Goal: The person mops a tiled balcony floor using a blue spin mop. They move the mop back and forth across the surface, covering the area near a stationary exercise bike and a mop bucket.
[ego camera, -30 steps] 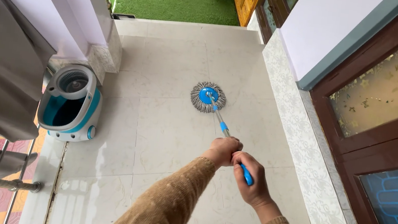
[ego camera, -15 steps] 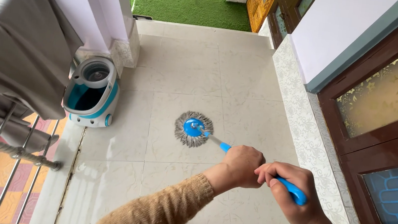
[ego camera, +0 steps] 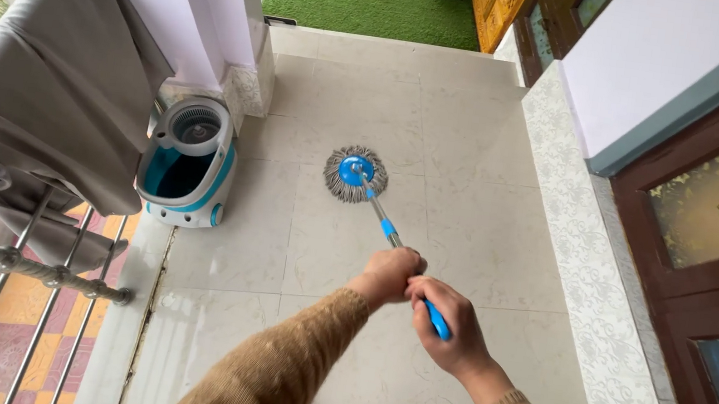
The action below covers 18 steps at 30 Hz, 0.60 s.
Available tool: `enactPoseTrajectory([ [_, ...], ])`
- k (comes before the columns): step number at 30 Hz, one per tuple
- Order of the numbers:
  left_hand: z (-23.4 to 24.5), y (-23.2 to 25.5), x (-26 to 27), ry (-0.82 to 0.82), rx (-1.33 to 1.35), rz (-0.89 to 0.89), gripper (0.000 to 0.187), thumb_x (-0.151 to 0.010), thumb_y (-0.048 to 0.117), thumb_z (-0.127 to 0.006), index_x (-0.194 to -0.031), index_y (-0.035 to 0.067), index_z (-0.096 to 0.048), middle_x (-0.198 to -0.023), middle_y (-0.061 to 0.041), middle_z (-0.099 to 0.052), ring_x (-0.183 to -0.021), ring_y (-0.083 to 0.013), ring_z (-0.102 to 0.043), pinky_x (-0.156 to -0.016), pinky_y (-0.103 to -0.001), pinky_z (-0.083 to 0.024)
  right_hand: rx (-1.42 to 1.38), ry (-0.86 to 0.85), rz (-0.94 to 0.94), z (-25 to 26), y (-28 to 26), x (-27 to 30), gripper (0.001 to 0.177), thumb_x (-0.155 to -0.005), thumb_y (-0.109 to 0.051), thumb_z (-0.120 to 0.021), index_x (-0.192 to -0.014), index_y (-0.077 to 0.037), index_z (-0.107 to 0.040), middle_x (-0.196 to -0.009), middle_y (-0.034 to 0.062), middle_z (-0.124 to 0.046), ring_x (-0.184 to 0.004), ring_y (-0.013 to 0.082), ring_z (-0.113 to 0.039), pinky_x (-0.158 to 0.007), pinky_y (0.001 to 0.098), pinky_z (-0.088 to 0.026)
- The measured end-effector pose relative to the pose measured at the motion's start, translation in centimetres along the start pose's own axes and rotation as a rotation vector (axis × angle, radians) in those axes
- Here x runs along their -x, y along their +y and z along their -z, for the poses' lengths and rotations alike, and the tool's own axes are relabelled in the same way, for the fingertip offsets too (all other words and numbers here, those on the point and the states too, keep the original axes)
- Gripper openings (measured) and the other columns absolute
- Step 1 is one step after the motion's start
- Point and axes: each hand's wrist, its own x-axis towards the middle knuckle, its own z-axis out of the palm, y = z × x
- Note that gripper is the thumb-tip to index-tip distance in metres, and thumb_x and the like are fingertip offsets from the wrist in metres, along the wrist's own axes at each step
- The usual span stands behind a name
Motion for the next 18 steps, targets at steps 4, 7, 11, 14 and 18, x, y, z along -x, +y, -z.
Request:
enactPoseTrajectory([
  [4,0.7,-7.0,-5.6,0.042,-0.100,-0.063,0.036,-0.063,0.026,-0.053,-0.097,0.015,-0.059,-0.100,-0.004,-0.062,-0.102,-0.0210,-0.056,-0.094,-0.050,-0.033,-0.017,0.092,-0.013,-3.0,3.1,-5.7,0.011,-0.077,-0.010,-0.044,-0.070,-0.006,-0.051,-0.071,0.0123,-0.058,-0.073,0.0314,-0.059,-0.067,0.0360,-0.047],
  [7,2.0,-9.9,-7.5,0.103,-0.045,-0.021,0.050,-0.062,0.032,-0.050,-0.110,0.019,-0.053,-0.114,-0.001,-0.055,-0.108,-0.0221,-0.052,-0.097,-0.055,-0.025,0.071,0.166,-0.077,-4.4,4.3,-8.7,0.009,-0.078,-0.009,-0.046,-0.077,-0.005,-0.054,-0.082,0.0115,-0.060,-0.087,0.0278,-0.059,-0.075,0.0365,-0.046],
  [11,3.8,-10.1,-4.5,0.115,0.022,0.013,0.039,-0.068,0.019,-0.048,-0.106,0.014,-0.055,-0.116,-0.004,-0.053,-0.115,-0.0237,-0.045,-0.095,-0.050,-0.033,0.091,0.106,-0.119,-5.8,3.7,-9.1,0.014,-0.078,-0.014,-0.049,-0.084,-0.004,-0.056,-0.079,0.0154,-0.061,-0.085,0.0322,-0.059,-0.073,0.0403,-0.047],
  [14,5.6,-7.7,-0.1,0.116,0.002,0.013,0.027,-0.068,0.015,-0.048,-0.092,0.014,-0.061,-0.094,-0.005,-0.060,-0.099,-0.0253,-0.055,-0.083,-0.044,-0.044,0.120,0.060,-0.115,-5.9,1.8,-7.2,0.013,-0.076,-0.018,-0.050,-0.082,-0.008,-0.057,-0.076,0.0144,-0.062,-0.083,0.0331,-0.060,-0.068,0.0410,-0.049],
  [18,6.3,-3.4,4.7,0.091,-0.101,0.032,0.018,-0.064,0.019,-0.046,-0.072,0.016,-0.062,-0.065,-0.003,-0.062,-0.073,-0.0235,-0.064,-0.064,-0.035,-0.052,0.168,0.063,-0.180,-4.1,-1.9,-4.0,0.012,-0.075,-0.024,-0.051,-0.077,-0.015,-0.059,-0.068,0.0083,-0.063,-0.079,0.0278,-0.062,-0.063,0.0363,-0.050],
])
